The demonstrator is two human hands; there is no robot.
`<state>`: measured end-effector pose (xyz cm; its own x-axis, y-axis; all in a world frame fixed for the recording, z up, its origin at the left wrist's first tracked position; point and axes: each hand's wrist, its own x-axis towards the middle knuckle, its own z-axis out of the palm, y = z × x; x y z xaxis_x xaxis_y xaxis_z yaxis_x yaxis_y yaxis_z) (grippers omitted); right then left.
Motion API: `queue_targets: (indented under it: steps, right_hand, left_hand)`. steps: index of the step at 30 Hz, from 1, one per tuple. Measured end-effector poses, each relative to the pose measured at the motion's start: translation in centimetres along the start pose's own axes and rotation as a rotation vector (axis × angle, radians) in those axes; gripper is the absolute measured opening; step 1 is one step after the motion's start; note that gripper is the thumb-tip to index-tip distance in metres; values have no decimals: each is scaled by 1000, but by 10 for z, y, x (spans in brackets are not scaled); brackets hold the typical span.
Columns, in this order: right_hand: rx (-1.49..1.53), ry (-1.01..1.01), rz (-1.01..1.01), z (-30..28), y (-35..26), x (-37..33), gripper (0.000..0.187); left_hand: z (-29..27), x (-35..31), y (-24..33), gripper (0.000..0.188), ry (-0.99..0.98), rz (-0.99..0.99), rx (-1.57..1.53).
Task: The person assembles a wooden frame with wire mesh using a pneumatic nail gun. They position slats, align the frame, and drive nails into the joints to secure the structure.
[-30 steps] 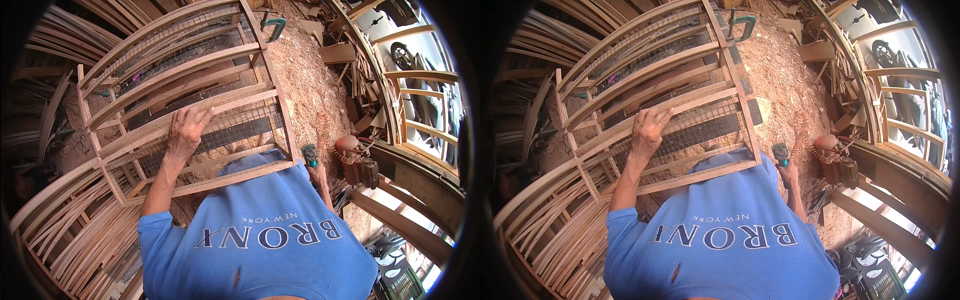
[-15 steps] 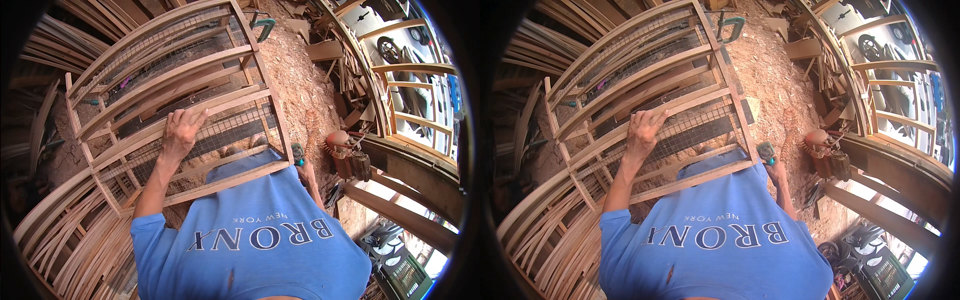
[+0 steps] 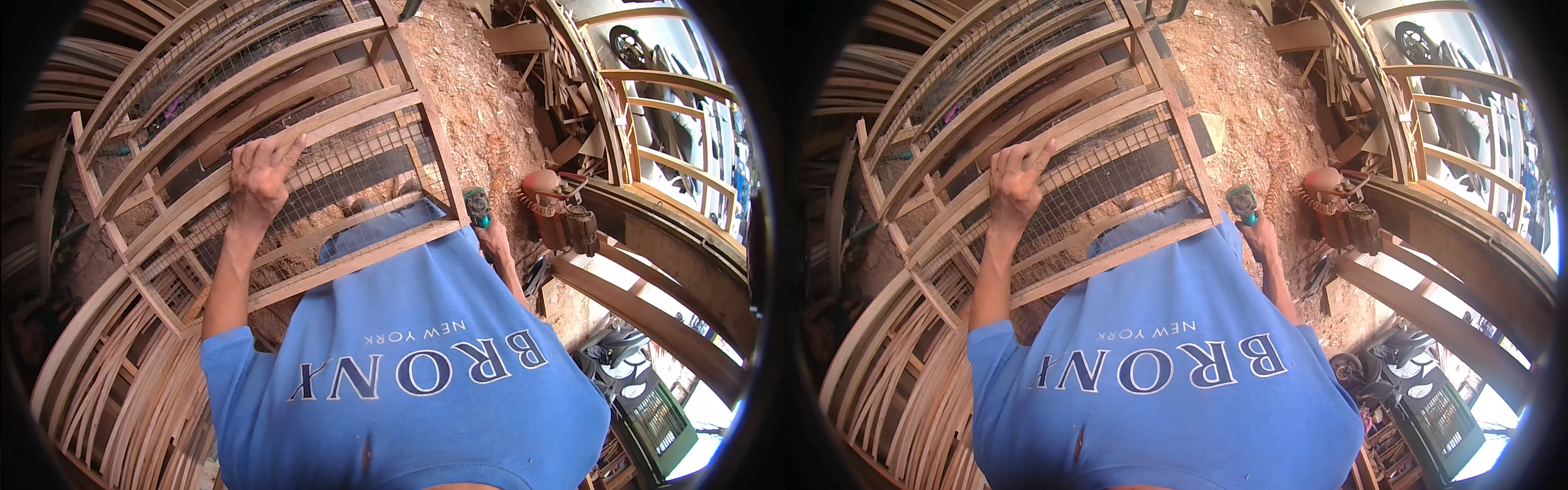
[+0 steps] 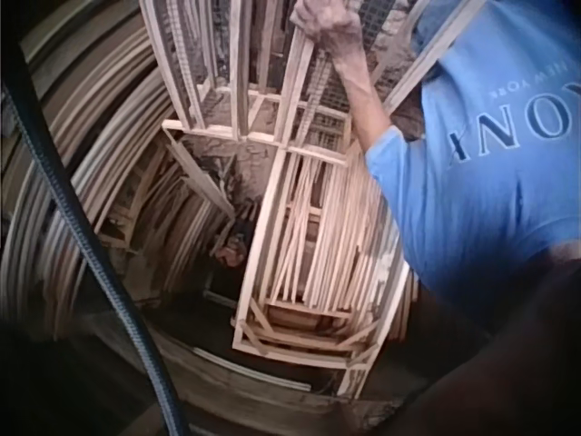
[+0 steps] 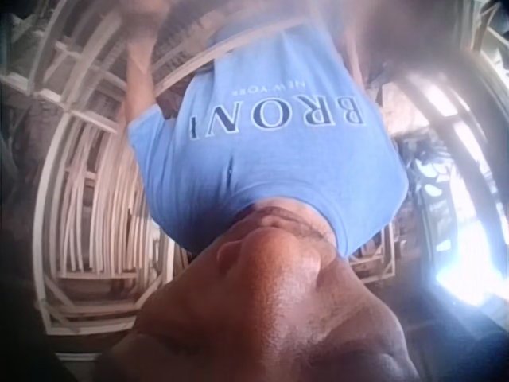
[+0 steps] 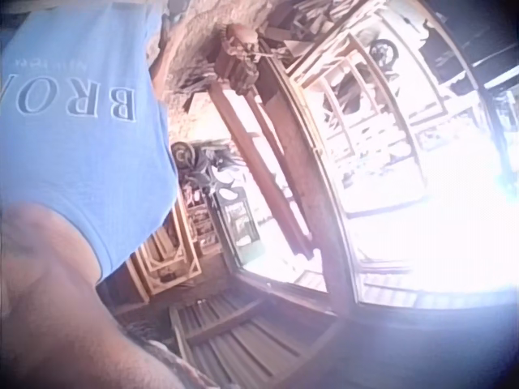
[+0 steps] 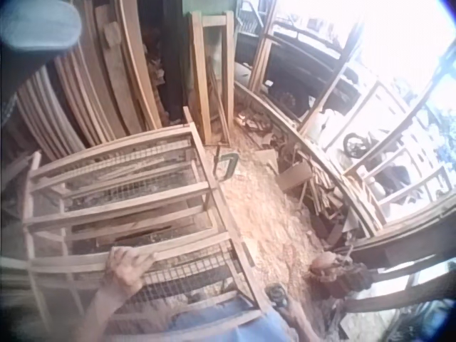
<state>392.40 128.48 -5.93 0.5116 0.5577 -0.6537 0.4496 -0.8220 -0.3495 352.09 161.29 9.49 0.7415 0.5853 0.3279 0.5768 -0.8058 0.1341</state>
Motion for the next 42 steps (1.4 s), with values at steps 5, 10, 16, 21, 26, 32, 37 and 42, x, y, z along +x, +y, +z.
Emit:
queue_targets:
  steps: [5,10,16,21,26,32,37,42]
  right_hand:
    - [-2,8,-43,0,-5,3,63]
    - [0,-25,-28,1,-6,5,64]
    - [-9,-4,-39,-9,-18,1,62]
    - [-46,71,-30,-33,-41,-11,59]
    - [54,116,-57,-65,-63,-22,56]
    - [151,174,-98,-91,-76,-26,53]
    - [161,203,-169,-92,-78,-24,53]
    - [122,132,-116,-86,-85,-28,55]
  left_hand:
    - [3,0,-1,62,28,-2,-45]
    - [4,-1,-1,61,22,-13,-37]
    - [2,1,0,60,35,-20,-32]
    - [5,0,3,61,70,-30,-36]
    - [9,-2,3,65,73,-56,-53]
    - [9,-2,1,60,92,-39,-30]
    - [5,0,3,61,74,-41,-53]
    - [-4,6,5,55,31,-54,-66]
